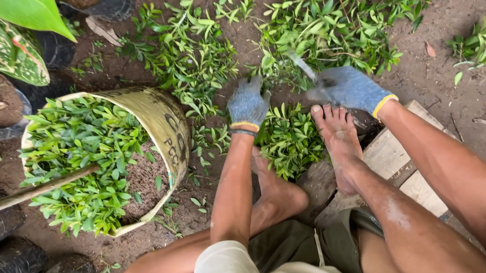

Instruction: Trimming small plant stems with scissors and planting the cuttings into a container filled with soil.

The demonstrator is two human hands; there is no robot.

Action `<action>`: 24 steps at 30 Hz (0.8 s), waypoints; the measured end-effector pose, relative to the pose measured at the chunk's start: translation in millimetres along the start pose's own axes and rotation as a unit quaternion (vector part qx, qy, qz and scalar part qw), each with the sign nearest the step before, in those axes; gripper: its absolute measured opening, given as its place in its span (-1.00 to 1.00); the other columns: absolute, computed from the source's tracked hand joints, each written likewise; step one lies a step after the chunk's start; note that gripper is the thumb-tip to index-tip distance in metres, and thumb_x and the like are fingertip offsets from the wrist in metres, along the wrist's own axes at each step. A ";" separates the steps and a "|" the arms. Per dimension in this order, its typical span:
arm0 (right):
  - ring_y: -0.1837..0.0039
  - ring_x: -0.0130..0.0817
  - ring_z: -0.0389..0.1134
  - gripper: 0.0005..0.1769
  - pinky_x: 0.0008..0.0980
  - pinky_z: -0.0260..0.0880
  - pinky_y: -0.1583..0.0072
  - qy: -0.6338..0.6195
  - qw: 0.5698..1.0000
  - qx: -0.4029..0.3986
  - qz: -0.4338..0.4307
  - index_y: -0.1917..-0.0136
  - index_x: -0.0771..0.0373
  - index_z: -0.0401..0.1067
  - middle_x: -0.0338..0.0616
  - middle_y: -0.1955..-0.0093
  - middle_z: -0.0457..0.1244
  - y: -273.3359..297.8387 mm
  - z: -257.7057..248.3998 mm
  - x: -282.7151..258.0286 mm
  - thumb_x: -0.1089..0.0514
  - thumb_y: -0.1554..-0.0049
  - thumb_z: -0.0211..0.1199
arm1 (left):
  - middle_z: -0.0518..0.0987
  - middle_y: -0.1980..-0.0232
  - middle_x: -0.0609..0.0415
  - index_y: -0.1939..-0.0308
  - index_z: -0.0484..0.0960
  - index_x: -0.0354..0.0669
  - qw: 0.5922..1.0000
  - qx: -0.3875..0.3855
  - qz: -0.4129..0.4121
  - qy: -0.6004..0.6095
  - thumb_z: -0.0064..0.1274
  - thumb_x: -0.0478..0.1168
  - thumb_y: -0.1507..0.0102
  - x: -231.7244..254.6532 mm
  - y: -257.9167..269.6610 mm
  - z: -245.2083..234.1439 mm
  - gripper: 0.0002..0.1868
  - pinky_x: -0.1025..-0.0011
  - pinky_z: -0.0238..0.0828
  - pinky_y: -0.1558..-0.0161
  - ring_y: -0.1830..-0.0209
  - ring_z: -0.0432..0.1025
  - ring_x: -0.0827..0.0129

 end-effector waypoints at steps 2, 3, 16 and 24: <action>-0.44 0.25 0.15 -0.42 0.21 0.18 -0.35 0.296 0.930 0.218 0.020 -0.49 0.14 0.09 0.18 -0.45 0.11 15.3 100.4 54.8 0.05 -0.26 0.14 | 0.68 0.21 0.12 0.02 0.69 0.31 0.995 -0.024 -0.053 0.080 0.14 0.17 -0.18 -0.8 -1.3 -4.7 -0.67 0.12 0.62 0.08 0.09 0.63 0.17; -0.44 0.25 0.15 -0.42 0.21 0.18 -0.35 0.296 0.929 0.220 0.023 -0.49 0.14 0.09 0.18 -0.45 0.11 -8.9 42.9 62.0 0.05 -0.26 0.14 | 0.68 0.21 0.12 0.02 0.69 0.31 0.995 -0.024 -0.049 0.082 0.14 0.17 -0.18 5.7 -10.5 -22.5 -0.67 0.12 0.62 0.08 0.09 0.63 0.17; -0.42 -0.36 -0.40 -0.29 -0.22 -0.50 -0.33 0.089 0.982 0.107 0.124 -0.46 0.10 -0.27 -0.20 -0.45 -0.40 39.2 26.8 40.4 -0.37 -0.25 -0.42 | 0.53 0.10 -0.09 0.09 0.66 -0.16 0.996 -0.088 0.012 0.004 0.01 -0.09 -0.29 73.9 -147.8 -28.3 -0.74 0.32 0.56 0.33 0.33 0.49 0.25; -0.20 -0.17 0.38 -0.47 -0.17 0.39 -0.21 -0.376 0.855 0.322 0.157 -0.49 -0.11 0.23 -0.07 -0.27 0.31 50.0 35.9 49.3 -0.12 -0.28 0.19 | 0.72 0.13 0.16 0.17 0.73 0.24 0.974 0.000 -0.100 0.205 0.07 -0.05 -0.21 58.1 -111.0 -51.0 -0.83 0.13 0.60 -0.01 0.04 0.64 0.13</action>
Point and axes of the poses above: each hand's wrist, its own y-axis away from the middle knuckle, its own z-axis out of the palm, x = y × z, the point moved 1 cm from there along -y, towards the middle knuckle
